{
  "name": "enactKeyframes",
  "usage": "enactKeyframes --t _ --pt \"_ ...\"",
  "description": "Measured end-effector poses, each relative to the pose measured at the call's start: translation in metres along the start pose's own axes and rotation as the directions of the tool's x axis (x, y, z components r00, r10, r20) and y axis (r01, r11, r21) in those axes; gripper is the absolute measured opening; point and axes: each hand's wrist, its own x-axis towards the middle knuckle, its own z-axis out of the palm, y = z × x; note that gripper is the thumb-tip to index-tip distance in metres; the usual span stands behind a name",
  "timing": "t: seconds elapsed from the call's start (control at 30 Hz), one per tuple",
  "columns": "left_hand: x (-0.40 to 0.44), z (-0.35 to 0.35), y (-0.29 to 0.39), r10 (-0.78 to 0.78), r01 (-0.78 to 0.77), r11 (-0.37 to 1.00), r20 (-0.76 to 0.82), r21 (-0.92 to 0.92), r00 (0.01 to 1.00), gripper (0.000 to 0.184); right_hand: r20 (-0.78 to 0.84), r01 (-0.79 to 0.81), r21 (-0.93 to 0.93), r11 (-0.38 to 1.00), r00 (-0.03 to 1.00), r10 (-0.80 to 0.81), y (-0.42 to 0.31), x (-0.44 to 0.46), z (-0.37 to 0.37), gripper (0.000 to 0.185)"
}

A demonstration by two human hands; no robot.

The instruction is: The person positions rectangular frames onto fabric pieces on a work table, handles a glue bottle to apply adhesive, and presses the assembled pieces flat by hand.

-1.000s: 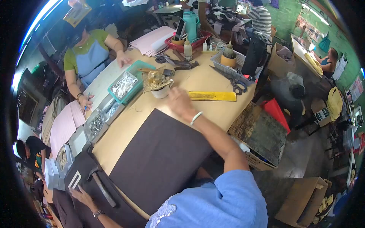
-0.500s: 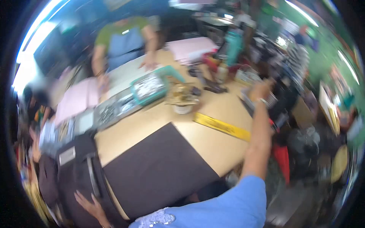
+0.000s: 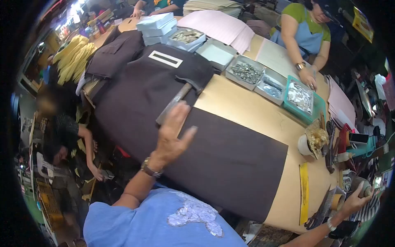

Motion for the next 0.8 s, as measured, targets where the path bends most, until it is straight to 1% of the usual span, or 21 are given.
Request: enactKeyframes --t 0.03,0.07,0.1,0.13,0.17,0.2,0.27,0.3,0.37,0.4,0.5,0.53,0.57,0.63,0.67,0.73,0.77,0.8 --pt "0.001 0.006 0.012 -0.018 0.025 0.991 0.056 -0.131 0.998 0.053 0.089 0.022 0.251 0.968 0.995 -0.046 -0.046 -0.010 -0.016 0.052" --pt "0.002 0.011 0.025 -0.006 0.050 0.949 0.141 -0.312 0.990 0.052 0.163 0.018 0.490 0.872 0.980 -0.112 -0.092 -0.023 -0.032 0.054" --pt "0.002 0.013 0.037 0.023 0.087 0.873 0.219 -0.480 0.975 0.050 0.395 -0.148 0.696 0.703 0.896 -0.202 -0.143 -0.044 -0.049 0.057" --pt "0.002 0.011 0.050 0.027 0.163 0.772 0.287 -0.615 0.958 0.045 0.614 -0.442 0.754 0.486 0.737 -0.283 -0.195 -0.065 -0.065 0.059" --pt "0.001 0.009 0.060 0.045 0.239 0.645 0.348 -0.725 0.936 0.040 0.773 -0.694 0.632 0.345 0.536 -0.338 -0.246 -0.086 -0.082 0.062" --pt "-0.003 0.009 0.063 0.081 0.268 0.587 0.385 -0.764 0.919 0.036 0.745 -0.802 0.537 0.264 0.303 -0.595 -0.259 -0.114 -0.069 0.069" --pt "-0.008 0.005 0.063 0.160 0.329 0.466 0.444 -0.822 0.882 0.028 0.695 -0.901 0.422 0.097 0.253 -0.673 -0.318 -0.153 -0.078 0.098" --pt "-0.009 0.000 0.056 0.132 0.445 0.369 0.520 -0.816 0.844 0.026 0.734 -0.968 0.243 -0.055 0.221 -0.643 -0.353 -0.167 -0.090 0.109" --pt "-0.014 -0.010 0.038 0.106 0.649 0.150 0.665 -0.746 0.740 0.021 0.693 -0.984 0.052 -0.168 0.157 -0.704 -0.373 -0.186 -0.089 0.118" --pt "-0.016 -0.017 0.030 0.092 0.651 0.111 0.660 -0.751 0.746 0.017 0.694 -0.981 0.023 -0.194 0.156 -0.703 -0.380 -0.197 -0.088 0.118" --pt "-0.023 -0.038 0.013 -0.013 0.742 0.049 0.743 -0.668 0.670 0.012 0.654 -0.972 -0.163 -0.170 0.023 -0.756 -0.385 -0.223 -0.083 0.120" --pt "-0.024 -0.042 0.017 -0.047 0.585 0.147 0.585 -0.797 0.810 0.009 0.575 -0.977 -0.151 -0.153 0.039 -0.817 -0.382 -0.236 -0.077 0.119" --pt "-0.026 -0.043 0.013 -0.119 0.574 0.130 0.562 -0.808 0.819 0.010 0.525 -0.966 -0.245 -0.087 -0.057 -0.849 -0.379 -0.239 -0.085 0.110" --pt "-0.034 -0.044 0.003 -0.270 0.556 0.094 0.516 -0.826 0.813 0.011 0.459 -0.945 -0.304 0.116 -0.252 -0.852 -0.360 -0.262 -0.079 0.096" --pt "-0.037 -0.041 0.000 -0.322 0.541 0.221 0.462 -0.812 0.826 0.017 0.484 -0.945 -0.303 0.123 -0.264 -0.835 -0.362 -0.264 -0.081 0.091" --pt "-0.038 -0.040 -0.005 -0.416 0.503 0.376 0.343 -0.778 0.842 0.020 0.537 -0.947 -0.291 0.135 -0.279 -0.796 -0.367 -0.262 -0.084 0.081" --pt "-0.038 -0.039 -0.006 -0.452 0.485 0.450 0.277 -0.750 0.848 0.021 0.563 -0.959 -0.245 0.144 -0.262 -0.784 -0.372 -0.260 -0.086 0.079" --pt "-0.036 -0.037 -0.007 -0.482 0.438 0.494 0.183 -0.751 0.857 0.028 0.585 -0.969 -0.197 0.151 -0.240 -0.775 -0.380 -0.257 -0.087 0.077"
